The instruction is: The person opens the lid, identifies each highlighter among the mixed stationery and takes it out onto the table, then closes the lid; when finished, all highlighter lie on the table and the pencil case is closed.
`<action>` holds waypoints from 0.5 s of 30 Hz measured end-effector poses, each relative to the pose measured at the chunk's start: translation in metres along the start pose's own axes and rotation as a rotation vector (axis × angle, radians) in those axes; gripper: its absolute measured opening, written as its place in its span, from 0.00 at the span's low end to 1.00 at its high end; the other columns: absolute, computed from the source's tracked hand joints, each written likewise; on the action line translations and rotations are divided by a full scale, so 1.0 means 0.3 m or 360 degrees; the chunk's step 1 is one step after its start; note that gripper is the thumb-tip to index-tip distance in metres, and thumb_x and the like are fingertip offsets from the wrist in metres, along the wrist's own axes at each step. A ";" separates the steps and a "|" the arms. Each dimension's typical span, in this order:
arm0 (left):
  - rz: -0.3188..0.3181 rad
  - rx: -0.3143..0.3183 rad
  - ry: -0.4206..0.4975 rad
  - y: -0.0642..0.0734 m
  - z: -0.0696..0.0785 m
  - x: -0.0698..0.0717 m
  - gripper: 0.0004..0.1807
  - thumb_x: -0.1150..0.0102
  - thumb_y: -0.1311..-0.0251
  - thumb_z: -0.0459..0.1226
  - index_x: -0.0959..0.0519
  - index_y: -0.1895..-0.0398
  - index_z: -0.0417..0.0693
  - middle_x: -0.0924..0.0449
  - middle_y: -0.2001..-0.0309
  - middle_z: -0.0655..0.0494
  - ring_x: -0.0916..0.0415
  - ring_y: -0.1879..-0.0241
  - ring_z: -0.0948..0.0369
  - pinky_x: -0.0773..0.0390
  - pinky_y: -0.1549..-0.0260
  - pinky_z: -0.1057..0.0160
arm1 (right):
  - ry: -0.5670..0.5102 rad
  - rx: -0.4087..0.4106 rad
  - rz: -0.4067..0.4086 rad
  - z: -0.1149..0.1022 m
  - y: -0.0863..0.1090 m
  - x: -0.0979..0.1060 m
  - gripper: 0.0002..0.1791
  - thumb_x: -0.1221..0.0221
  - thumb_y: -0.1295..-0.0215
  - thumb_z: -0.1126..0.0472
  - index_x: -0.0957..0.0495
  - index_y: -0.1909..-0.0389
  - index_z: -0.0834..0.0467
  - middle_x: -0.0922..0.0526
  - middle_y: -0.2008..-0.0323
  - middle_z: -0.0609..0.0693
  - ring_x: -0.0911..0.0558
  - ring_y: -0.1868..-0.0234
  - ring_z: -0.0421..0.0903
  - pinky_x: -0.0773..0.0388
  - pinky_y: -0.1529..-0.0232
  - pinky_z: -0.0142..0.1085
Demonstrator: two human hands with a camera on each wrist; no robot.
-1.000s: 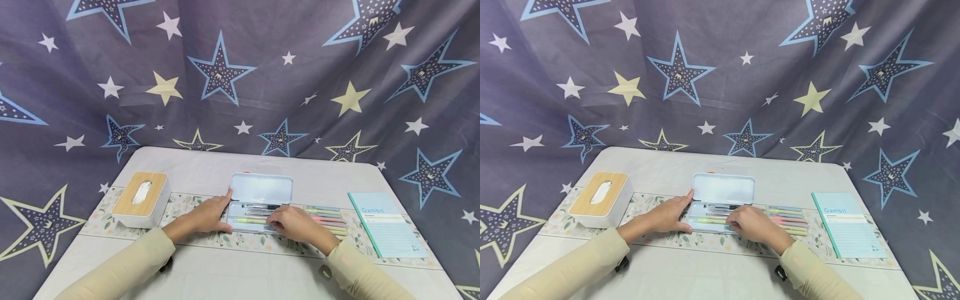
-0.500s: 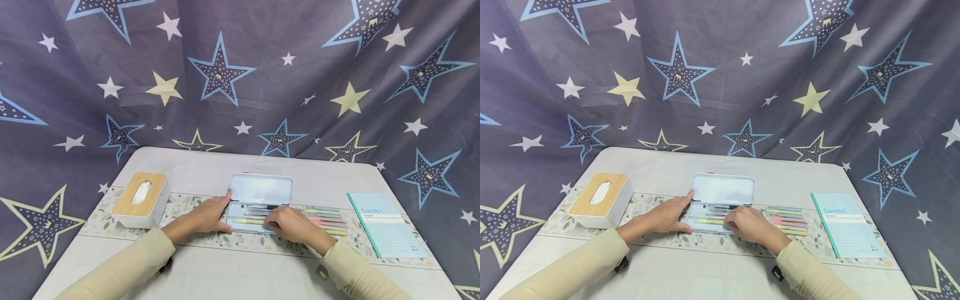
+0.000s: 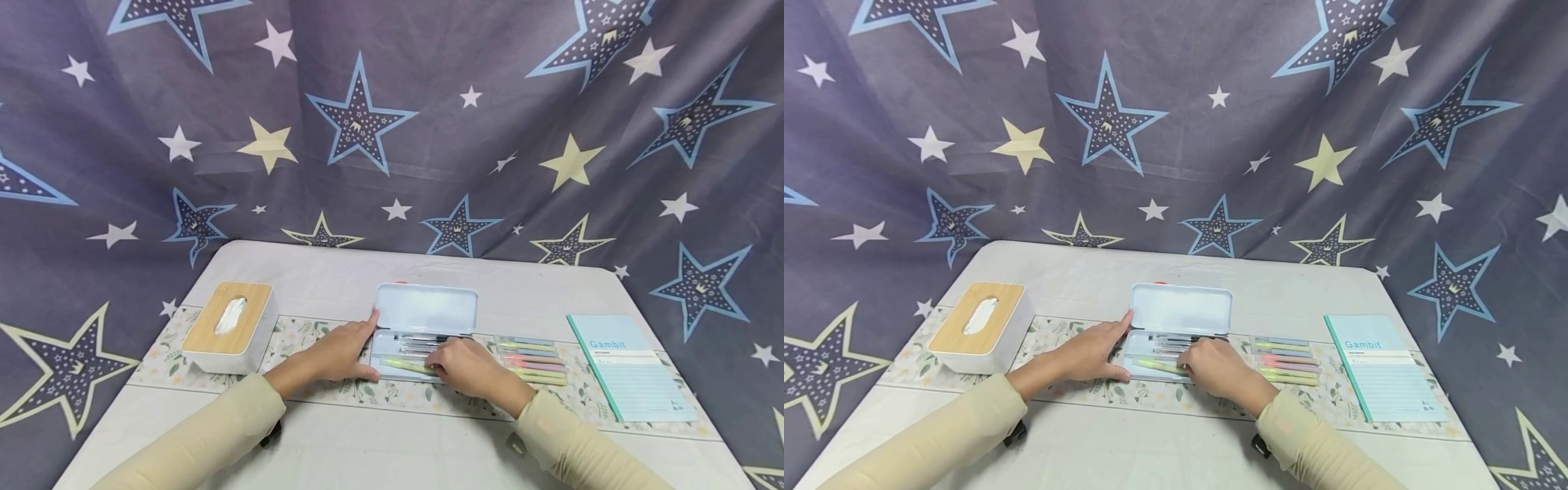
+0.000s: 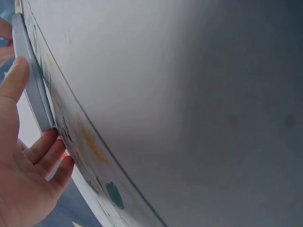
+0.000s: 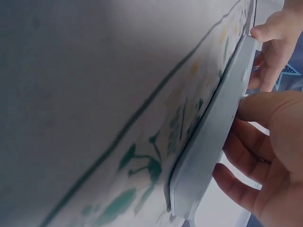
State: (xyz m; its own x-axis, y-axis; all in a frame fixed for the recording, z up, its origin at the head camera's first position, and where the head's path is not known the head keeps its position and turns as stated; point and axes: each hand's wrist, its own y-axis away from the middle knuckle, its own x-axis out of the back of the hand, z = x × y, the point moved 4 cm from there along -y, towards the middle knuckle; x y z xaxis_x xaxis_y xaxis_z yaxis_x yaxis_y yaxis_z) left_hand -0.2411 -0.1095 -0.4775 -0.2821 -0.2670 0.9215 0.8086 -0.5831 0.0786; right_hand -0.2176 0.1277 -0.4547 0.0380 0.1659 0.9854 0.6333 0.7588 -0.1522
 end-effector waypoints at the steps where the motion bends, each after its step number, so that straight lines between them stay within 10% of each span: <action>1: -0.0004 0.0003 -0.0006 0.000 0.000 -0.001 0.68 0.32 0.46 0.65 0.59 0.18 0.38 0.36 0.25 0.37 0.35 0.27 0.44 0.35 0.27 0.46 | -0.0001 -0.0005 -0.0004 0.001 0.000 0.000 0.12 0.36 0.38 0.69 0.10 0.63 0.49 0.09 0.64 0.43 0.12 0.64 0.41 0.19 0.71 0.33; 15: -0.0008 0.0010 -0.0014 -0.001 0.002 -0.001 0.68 0.32 0.46 0.65 0.60 0.17 0.38 0.36 0.25 0.37 0.35 0.27 0.44 0.35 0.27 0.46 | 0.0153 -0.0011 -0.0090 -0.003 -0.015 0.001 0.07 0.31 0.39 0.63 0.12 0.69 0.46 0.10 0.71 0.41 0.15 0.72 0.39 0.21 0.75 0.34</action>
State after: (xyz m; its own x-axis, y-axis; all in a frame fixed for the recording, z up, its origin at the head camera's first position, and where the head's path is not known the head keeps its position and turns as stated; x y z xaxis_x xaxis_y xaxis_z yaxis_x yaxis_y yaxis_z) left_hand -0.2410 -0.1086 -0.4777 -0.2820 -0.2573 0.9243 0.8102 -0.5798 0.0857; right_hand -0.2197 0.1239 -0.4537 0.0754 0.0615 0.9953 0.6420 0.7607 -0.0956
